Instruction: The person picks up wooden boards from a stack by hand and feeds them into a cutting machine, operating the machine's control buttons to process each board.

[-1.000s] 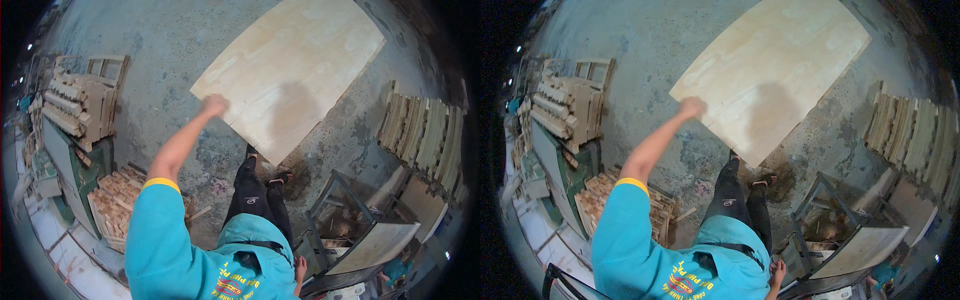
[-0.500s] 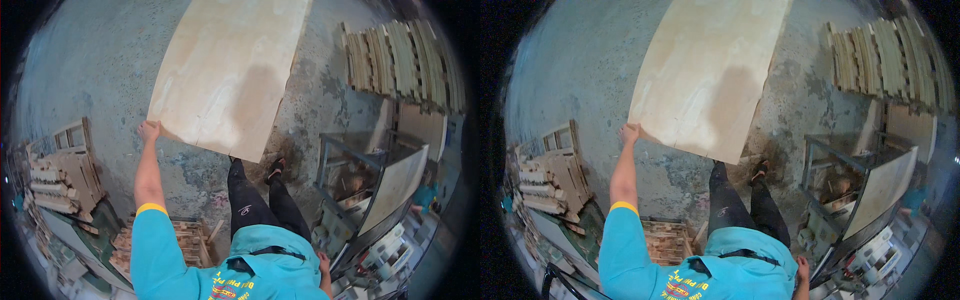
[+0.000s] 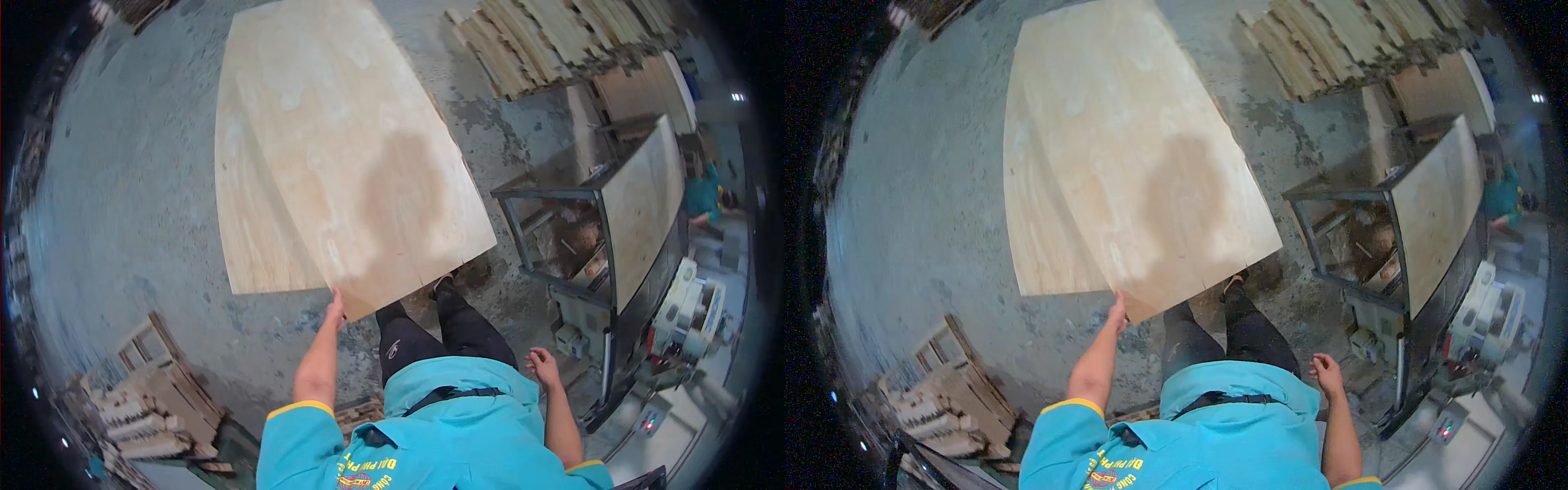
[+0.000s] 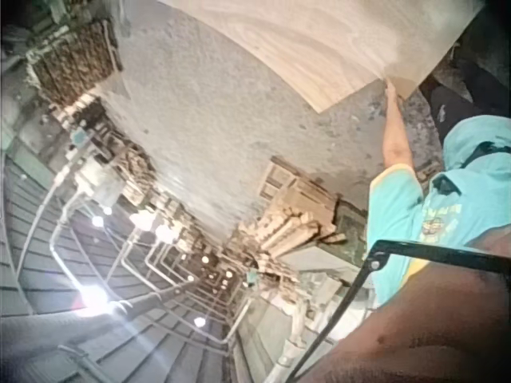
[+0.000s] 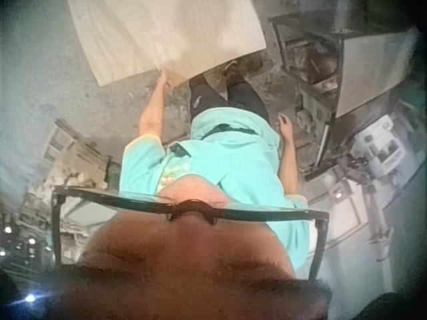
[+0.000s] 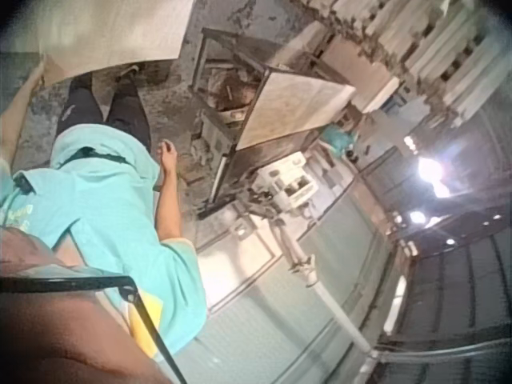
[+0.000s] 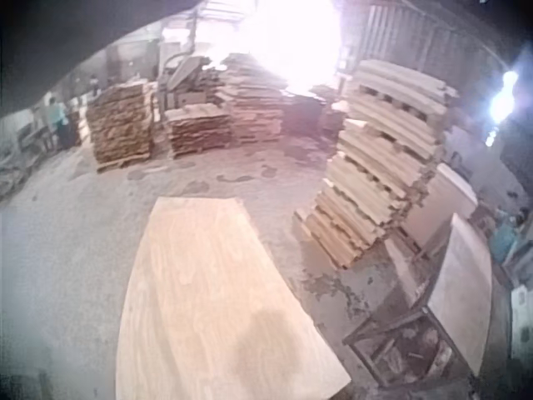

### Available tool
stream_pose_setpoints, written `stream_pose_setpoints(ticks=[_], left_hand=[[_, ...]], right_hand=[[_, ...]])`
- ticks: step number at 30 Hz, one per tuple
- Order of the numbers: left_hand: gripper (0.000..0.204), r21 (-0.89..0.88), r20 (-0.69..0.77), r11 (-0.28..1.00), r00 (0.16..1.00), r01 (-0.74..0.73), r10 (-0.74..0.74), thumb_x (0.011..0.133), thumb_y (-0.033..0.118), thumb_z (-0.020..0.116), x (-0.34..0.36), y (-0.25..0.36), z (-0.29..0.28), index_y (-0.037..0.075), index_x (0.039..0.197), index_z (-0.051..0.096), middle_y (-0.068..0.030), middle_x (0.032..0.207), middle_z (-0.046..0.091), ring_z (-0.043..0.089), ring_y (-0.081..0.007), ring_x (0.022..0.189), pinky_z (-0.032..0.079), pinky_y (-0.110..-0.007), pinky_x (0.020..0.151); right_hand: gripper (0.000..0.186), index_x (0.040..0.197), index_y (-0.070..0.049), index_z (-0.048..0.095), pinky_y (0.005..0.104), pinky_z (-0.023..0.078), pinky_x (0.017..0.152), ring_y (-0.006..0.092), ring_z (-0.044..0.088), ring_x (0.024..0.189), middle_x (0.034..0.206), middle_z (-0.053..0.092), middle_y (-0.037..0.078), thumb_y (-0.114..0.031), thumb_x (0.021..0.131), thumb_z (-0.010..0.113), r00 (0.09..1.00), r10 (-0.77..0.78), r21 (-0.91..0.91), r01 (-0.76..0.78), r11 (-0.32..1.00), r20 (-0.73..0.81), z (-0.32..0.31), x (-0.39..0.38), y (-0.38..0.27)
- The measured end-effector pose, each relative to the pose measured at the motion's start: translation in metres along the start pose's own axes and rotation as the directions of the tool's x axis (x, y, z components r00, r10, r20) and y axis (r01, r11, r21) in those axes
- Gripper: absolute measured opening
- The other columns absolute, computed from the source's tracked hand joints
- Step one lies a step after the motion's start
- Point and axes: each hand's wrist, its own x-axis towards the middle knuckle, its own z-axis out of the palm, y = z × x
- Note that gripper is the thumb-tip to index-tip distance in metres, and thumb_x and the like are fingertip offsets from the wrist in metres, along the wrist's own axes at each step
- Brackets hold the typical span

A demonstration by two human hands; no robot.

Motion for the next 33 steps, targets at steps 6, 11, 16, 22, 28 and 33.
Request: stream_pose_setpoints(ticks=[6, 11, 16, 22, 28, 33], left_hand=[[0.101, 0.251, -0.459, 0.968, 0.881, 0.001, 0.118, 0.086, 0.079, 0.035, -0.030, -0.003, 0.049, -0.012, 0.128, 0.050, -0.0204, 0.120, 0.062, 0.061, -0.0302, 0.109, 0.051, -0.041, 0.086], [0.106, 0.129, -0.453, 0.971, 0.859, -0.200, 0.238, 0.083, 0.080, 0.037, -0.082, 0.014, 0.024, -0.017, 0.124, 0.052, -0.0279, 0.129, 0.055, 0.055, -0.0352, 0.119, 0.047, -0.040, 0.095], [0.104, 0.096, -0.431, 0.938, 0.836, -0.332, 0.340, 0.086, 0.078, 0.037, -0.137, 0.003, 0.014, -0.018, 0.126, 0.048, -0.0258, 0.128, 0.055, 0.056, -0.0354, 0.116, 0.046, -0.040, 0.095], [0.094, 0.051, -0.291, 0.940, 0.895, -0.338, 0.338, 0.091, 0.072, 0.032, -0.265, -0.049, 0.090, -0.012, 0.130, 0.046, -0.0181, 0.129, 0.055, 0.058, -0.0306, 0.113, 0.050, -0.040, 0.092], [0.082, 0.065, 0.143, 0.967, 0.961, -0.247, 0.236, 0.096, 0.067, 0.027, -0.375, -0.154, 0.195, -0.005, 0.124, 0.054, -0.0174, 0.116, 0.065, 0.065, -0.0288, 0.101, 0.053, -0.039, 0.083], [0.091, 0.622, 0.362, 0.725, 0.930, -0.298, 0.072, 0.091, 0.075, 0.019, -0.403, -0.198, 0.226, -0.004, 0.111, 0.061, -0.0193, 0.098, 0.069, 0.069, -0.0287, 0.084, 0.055, -0.035, 0.069]], right_hand=[[0.025, 0.115, -0.004, 0.061, 0.0269, 0.050, 0.067, 0.0131, 0.064, 0.074, 0.097, 0.069, 0.006, -0.018, 0.093, 0.060, 0.991, -0.115, -0.037, 0.118, 0.992, 0.073, 0.043, 0.015, -0.028], [0.033, 0.120, -0.005, 0.059, 0.0293, 0.052, 0.072, 0.0141, 0.064, 0.079, 0.104, 0.068, 0.008, -0.024, 0.093, 0.062, 0.936, -0.123, 0.115, 0.090, 0.989, 0.330, 0.117, 0.035, -0.060], [0.050, 0.126, -0.005, 0.054, 0.0345, 0.050, 0.084, 0.0180, 0.061, 0.099, 0.118, 0.062, 0.008, -0.042, 0.093, 0.062, 0.759, -0.077, 0.245, -0.110, 0.963, 0.646, 0.210, 0.036, -0.073], [0.053, 0.127, 0.002, 0.053, 0.0374, 0.046, 0.095, 0.0224, 0.057, 0.112, 0.125, 0.060, 0.010, -0.033, 0.090, 0.068, 0.863, -0.361, 0.872, -0.163, 0.461, 0.352, 0.242, -0.008, -0.064], [0.037, 0.105, 0.008, 0.065, 0.0311, 0.051, 0.077, 0.0172, 0.064, 0.088, 0.103, 0.068, 0.010, -0.023, 0.087, 0.072, 0.918, -0.355, 0.786, 0.348, 0.511, -0.176, 0.087, -0.017, -0.030], [0.038, 0.100, 0.008, 0.067, 0.0321, 0.051, 0.076, 0.0177, 0.065, 0.085, 0.098, 0.069, 0.011, -0.025, 0.084, 0.072, 0.865, -0.238, 0.605, 0.483, 0.633, -0.443, -0.084, 0.004, 0.064]])
